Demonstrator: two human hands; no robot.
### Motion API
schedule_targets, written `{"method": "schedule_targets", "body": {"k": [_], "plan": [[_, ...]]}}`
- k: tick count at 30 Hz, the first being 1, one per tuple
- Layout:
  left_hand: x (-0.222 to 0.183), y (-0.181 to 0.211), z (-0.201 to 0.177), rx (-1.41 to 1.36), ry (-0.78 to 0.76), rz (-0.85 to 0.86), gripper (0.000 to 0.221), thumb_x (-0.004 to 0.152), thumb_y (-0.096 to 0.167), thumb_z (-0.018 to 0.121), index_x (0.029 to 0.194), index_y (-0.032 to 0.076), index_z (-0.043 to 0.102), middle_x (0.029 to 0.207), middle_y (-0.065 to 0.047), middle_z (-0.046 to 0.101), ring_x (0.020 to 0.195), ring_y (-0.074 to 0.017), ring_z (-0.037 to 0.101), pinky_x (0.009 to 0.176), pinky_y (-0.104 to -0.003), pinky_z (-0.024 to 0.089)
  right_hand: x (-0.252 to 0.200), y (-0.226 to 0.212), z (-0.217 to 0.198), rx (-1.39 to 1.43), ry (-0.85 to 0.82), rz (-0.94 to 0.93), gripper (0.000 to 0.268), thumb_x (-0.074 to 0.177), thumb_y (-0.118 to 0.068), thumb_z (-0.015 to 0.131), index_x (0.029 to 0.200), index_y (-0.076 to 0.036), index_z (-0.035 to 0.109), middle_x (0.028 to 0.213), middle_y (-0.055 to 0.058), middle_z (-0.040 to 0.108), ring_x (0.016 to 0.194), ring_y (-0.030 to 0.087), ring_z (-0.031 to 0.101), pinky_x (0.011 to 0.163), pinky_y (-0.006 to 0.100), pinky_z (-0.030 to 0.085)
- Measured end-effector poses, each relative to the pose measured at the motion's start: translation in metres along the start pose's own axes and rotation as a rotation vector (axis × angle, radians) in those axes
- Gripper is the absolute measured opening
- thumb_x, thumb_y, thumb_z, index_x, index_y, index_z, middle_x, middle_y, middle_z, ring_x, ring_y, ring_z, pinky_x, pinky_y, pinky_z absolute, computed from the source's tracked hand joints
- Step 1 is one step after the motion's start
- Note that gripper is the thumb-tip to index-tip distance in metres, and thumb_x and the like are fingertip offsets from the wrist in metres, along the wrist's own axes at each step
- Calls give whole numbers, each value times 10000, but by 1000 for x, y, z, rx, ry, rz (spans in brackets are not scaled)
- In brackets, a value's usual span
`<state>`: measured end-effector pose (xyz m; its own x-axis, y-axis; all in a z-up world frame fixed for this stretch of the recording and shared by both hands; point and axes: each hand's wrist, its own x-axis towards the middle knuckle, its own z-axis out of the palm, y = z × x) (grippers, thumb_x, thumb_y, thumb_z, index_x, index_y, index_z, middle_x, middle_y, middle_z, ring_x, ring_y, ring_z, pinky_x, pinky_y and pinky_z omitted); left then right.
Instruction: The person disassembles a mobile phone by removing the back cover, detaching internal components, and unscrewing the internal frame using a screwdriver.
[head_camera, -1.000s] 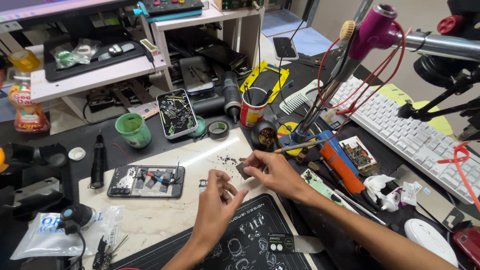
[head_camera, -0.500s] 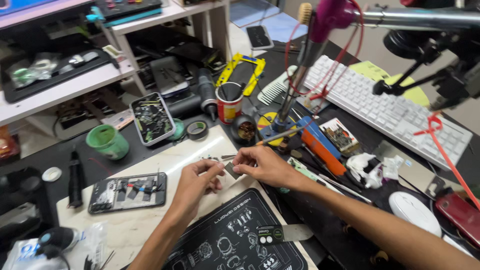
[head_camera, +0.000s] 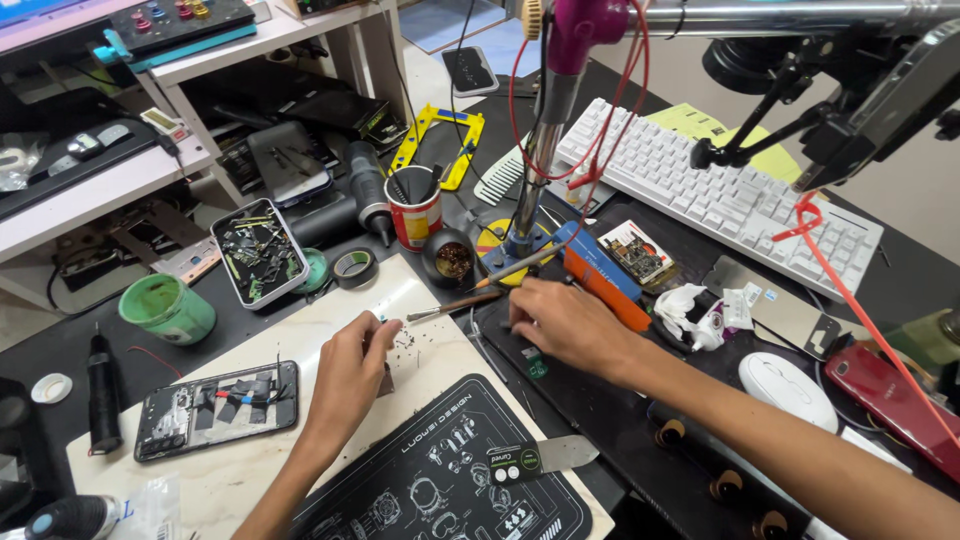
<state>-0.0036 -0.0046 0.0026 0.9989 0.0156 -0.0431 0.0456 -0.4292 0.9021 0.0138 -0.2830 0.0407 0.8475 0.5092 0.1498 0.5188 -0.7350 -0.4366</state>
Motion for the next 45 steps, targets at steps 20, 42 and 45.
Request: {"method": "schedule_targets", "body": {"k": [20, 42, 45], "plan": [[-21, -8, 52, 415, 55, 1314, 497, 1098, 477, 231, 1516, 344, 463, 1652, -136, 343, 1589, -358, 252, 1335, -557, 143, 15, -78, 91, 1909, -337, 174, 834, 1062, -672, 200, 1608, -57, 338, 1586, 191, 396, 1483, 328, 345, 1199, 456, 346], [-33, 61, 10, -909, 22, 102, 724, 1030, 553, 231, 1621, 137, 267, 1723, -173, 227, 1598, -326, 186, 1243, -443, 157, 1, -93, 89, 564, 167, -118, 635, 1095, -600, 221, 1664, -326, 151, 1794, 85, 138, 1634, 367, 143, 1259, 639, 109], [-46, 64, 39, -650, 39, 194, 685, 1048, 505, 244, 1622, 132, 277, 1746, -158, 202, 1628, -308, 150, 1264, -424, 134, 6, -96, 80, 1053, 57, 55, 708, 1101, -651, 210, 1672, -249, 97, 1773, 136, 153, 1644, 354, 166, 1298, 542, 151]]}}
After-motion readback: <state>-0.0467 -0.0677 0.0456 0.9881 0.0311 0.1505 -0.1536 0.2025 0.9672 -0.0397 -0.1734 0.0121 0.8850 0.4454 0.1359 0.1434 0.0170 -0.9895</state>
